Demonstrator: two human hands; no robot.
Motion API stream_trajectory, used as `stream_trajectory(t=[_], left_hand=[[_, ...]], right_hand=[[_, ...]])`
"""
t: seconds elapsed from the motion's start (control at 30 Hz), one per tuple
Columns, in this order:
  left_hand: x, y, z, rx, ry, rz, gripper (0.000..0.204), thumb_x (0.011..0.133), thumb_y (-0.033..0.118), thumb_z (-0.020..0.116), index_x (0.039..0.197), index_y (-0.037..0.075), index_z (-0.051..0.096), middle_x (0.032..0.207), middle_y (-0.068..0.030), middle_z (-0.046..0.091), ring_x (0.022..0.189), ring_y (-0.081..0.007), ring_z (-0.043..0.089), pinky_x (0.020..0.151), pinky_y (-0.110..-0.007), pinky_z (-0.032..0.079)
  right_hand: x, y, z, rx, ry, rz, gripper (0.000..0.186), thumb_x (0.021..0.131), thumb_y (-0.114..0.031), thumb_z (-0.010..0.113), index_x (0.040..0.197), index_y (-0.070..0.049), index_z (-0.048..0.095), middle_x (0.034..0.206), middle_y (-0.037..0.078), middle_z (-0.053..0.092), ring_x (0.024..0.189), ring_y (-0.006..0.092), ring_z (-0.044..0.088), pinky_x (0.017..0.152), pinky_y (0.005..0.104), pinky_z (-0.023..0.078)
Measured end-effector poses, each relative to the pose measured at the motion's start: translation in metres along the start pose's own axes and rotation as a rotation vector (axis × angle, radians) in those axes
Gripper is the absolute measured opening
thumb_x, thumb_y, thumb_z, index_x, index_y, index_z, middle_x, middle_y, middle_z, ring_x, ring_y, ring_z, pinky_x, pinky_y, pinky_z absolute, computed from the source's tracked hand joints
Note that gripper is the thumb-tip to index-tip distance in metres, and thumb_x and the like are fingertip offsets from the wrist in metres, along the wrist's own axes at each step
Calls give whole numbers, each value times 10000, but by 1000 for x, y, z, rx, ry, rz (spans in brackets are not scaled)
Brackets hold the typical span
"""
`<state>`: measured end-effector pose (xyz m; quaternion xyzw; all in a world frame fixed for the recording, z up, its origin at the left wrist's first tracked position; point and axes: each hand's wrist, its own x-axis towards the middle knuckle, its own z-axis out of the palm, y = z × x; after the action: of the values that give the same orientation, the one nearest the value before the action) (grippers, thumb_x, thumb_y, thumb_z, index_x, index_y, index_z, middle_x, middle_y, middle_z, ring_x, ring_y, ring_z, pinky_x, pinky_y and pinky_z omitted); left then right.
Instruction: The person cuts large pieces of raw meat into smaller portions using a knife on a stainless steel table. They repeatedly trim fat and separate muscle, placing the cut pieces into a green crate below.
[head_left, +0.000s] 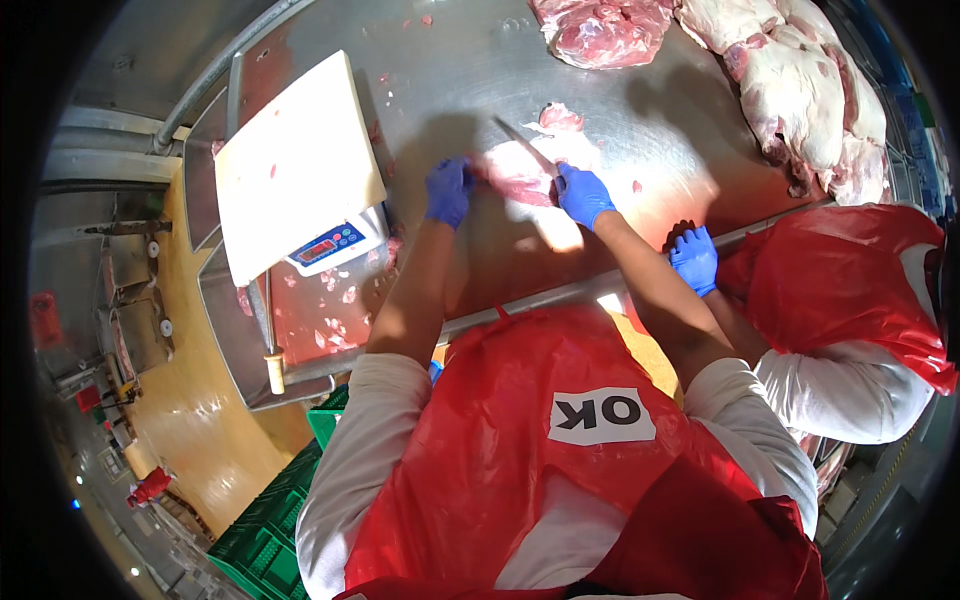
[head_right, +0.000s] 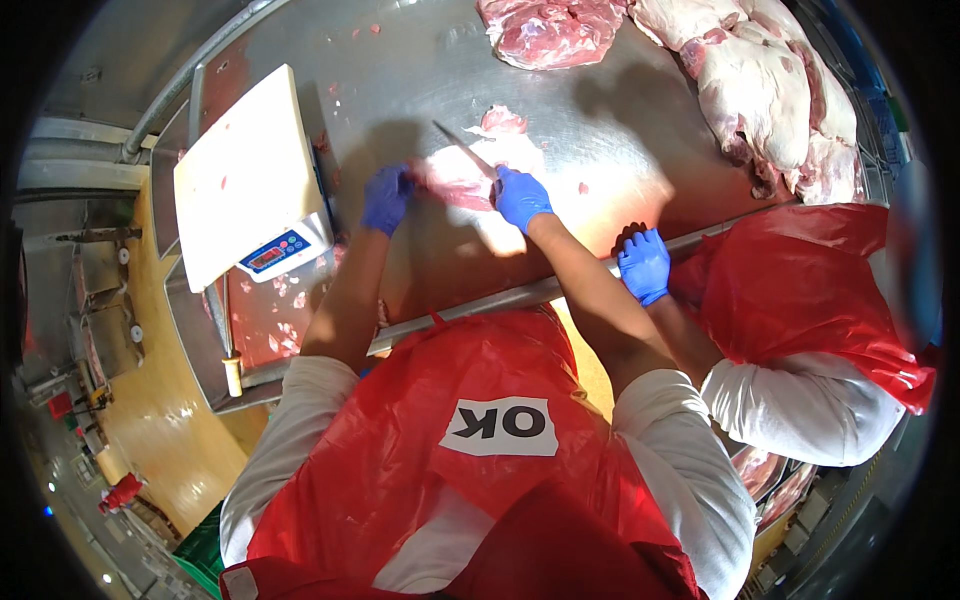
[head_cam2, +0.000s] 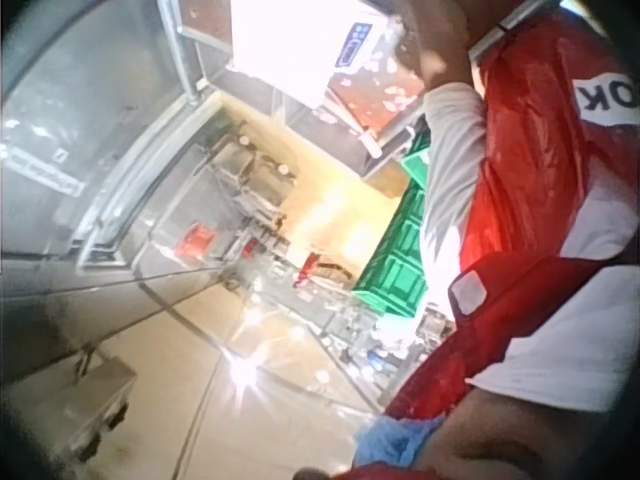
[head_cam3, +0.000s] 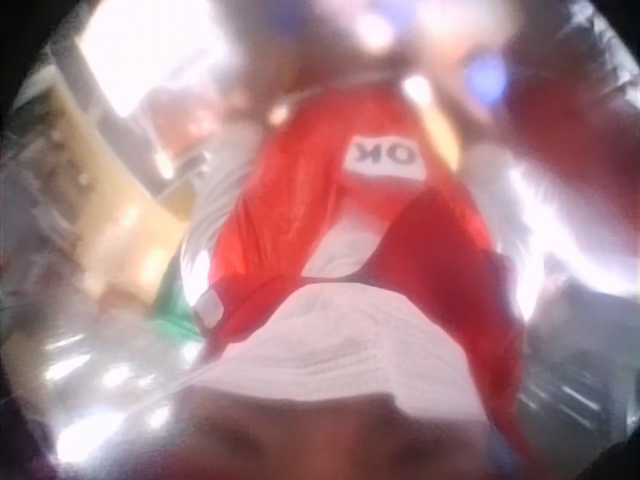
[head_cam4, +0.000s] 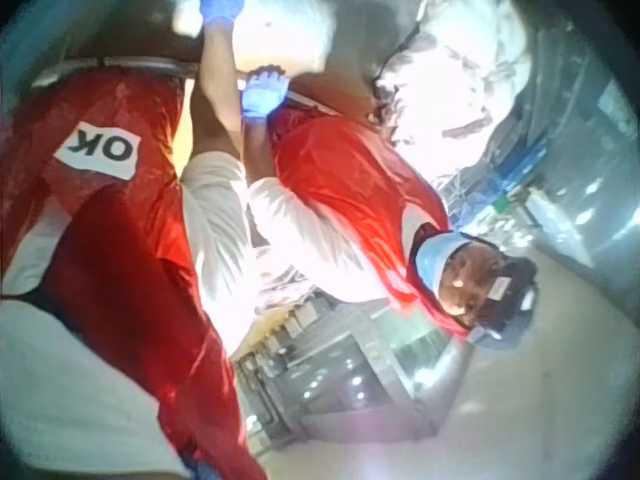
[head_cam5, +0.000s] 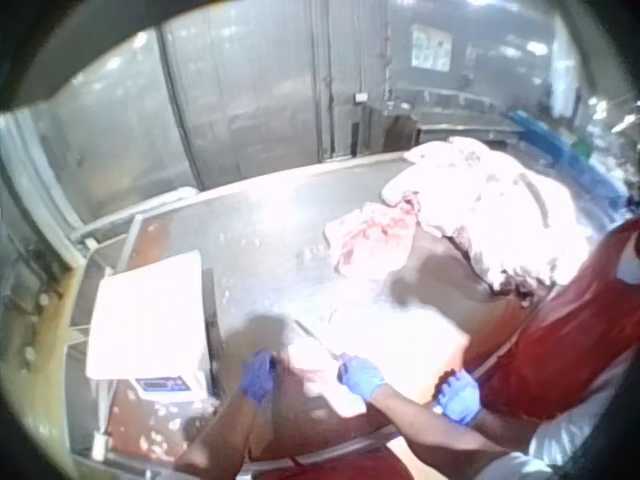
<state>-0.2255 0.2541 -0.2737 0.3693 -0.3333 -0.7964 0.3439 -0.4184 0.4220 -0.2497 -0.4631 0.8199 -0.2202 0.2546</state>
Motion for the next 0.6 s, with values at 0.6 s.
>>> stream_trajectory(t=[0.6], left_hand=[[-17, -60, 52, 804, 200, 239, 309, 743, 166, 728, 952, -40, 631, 868, -146, 681, 788, -285, 675, 700, -379, 548]], right_hand=[[-10, 23, 12, 91, 128, 141, 263, 982, -199, 493, 1173, -54, 601, 948, 283, 668, 899, 466, 647, 790, 510, 524]])
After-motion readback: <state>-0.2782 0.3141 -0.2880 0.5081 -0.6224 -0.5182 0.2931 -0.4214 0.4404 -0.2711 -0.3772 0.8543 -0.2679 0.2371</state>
